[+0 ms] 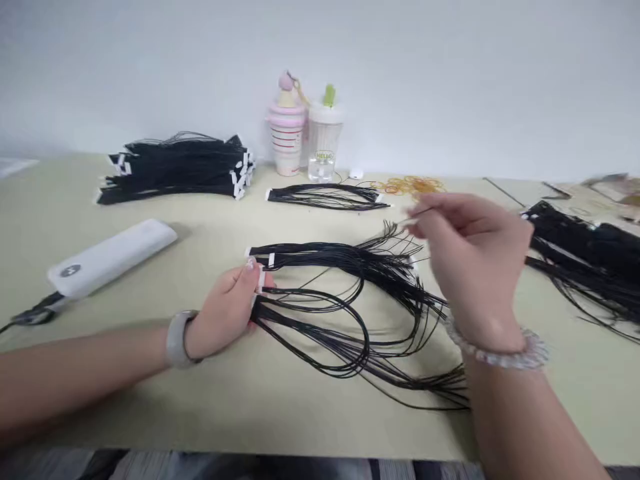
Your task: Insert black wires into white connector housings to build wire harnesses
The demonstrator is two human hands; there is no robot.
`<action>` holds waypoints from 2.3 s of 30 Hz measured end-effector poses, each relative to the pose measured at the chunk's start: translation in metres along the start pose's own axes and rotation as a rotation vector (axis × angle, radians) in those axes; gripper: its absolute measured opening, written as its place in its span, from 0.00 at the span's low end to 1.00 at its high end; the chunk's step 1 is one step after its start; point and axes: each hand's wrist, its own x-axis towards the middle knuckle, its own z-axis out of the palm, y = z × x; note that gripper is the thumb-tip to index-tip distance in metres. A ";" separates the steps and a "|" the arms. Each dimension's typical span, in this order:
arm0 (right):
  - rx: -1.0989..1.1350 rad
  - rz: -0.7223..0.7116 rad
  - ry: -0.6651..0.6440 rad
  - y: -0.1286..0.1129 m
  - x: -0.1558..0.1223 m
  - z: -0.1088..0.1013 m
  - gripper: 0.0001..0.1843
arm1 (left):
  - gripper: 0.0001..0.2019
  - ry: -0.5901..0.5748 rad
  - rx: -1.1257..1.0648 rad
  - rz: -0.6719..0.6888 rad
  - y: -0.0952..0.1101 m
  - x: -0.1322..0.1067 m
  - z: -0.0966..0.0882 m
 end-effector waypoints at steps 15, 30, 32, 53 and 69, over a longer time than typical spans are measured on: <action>-0.309 -0.207 -0.571 -0.017 -0.050 0.038 0.03 | 0.18 -0.019 0.012 0.004 0.002 0.000 -0.001; -0.353 -0.458 -0.736 -0.011 -0.057 0.044 0.05 | 0.19 -0.055 0.050 0.032 0.005 -0.001 -0.001; -0.359 -0.486 -0.719 -0.010 -0.058 0.044 0.04 | 0.19 -0.060 0.059 0.031 0.005 -0.001 -0.001; -0.528 -0.931 -0.621 0.000 -0.060 0.041 0.07 | 0.19 -0.065 0.073 0.024 0.007 -0.002 -0.001; -0.714 -0.889 -0.691 -0.001 -0.057 0.041 0.08 | 0.19 -0.057 0.060 -0.006 0.007 -0.001 -0.001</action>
